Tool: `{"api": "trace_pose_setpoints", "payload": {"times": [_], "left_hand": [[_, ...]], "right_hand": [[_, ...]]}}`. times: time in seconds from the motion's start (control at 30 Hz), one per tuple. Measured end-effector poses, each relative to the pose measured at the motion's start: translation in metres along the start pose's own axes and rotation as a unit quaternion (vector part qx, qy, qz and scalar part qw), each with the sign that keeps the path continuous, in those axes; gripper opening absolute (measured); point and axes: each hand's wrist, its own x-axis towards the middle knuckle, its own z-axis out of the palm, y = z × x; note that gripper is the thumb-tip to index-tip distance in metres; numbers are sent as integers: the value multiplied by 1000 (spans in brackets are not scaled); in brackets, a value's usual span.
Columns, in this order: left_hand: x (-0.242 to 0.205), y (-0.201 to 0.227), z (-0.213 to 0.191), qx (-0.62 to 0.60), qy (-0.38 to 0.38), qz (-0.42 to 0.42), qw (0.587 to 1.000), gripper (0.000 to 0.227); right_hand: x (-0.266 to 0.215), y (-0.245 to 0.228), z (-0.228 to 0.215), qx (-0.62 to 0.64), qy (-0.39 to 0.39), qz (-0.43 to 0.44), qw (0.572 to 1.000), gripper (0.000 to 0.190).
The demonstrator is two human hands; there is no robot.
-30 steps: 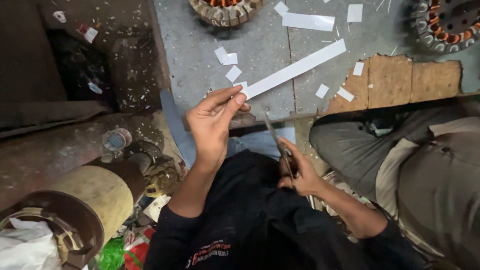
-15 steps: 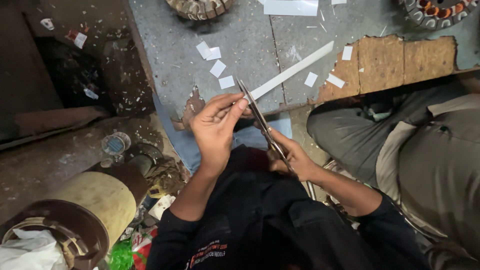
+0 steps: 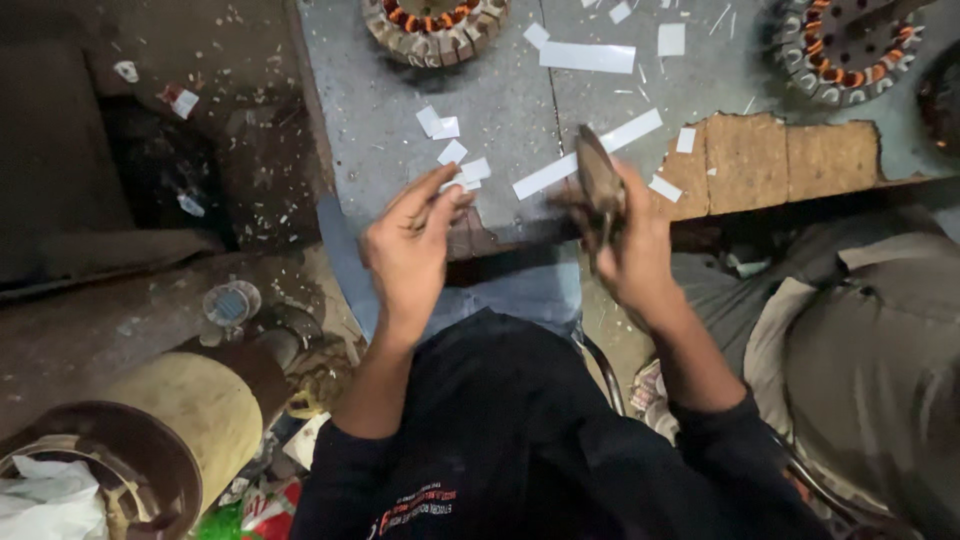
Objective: The person cuts a long white strip into small rectangular pieces using scissors and places them into slots on a circular motor stator. The person repeatedly cuts and inserts the pieces into the stator slots.
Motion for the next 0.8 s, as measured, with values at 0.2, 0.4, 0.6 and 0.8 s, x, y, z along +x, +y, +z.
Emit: {"api": "trace_pose_setpoints", "payload": {"times": [0.2,0.4,0.6,0.8], "left_hand": [[-20,5,-13,-134,6,-7,991,17],[-41,0,5,-20,-97,88,991,18],[-47,0,14,-128,-142,-22,981,17],[-58,0,-4,-73,-160,-97,980,27]], "right_hand": [[64,-26,-19,-82,-115,35,989,83],[81,-37,-25,-9,-101,-98,990,69],[82,-30,-27,-57,-154,-95,982,54],[49,-23,-29,-138,-194,-170,956,60]]}}
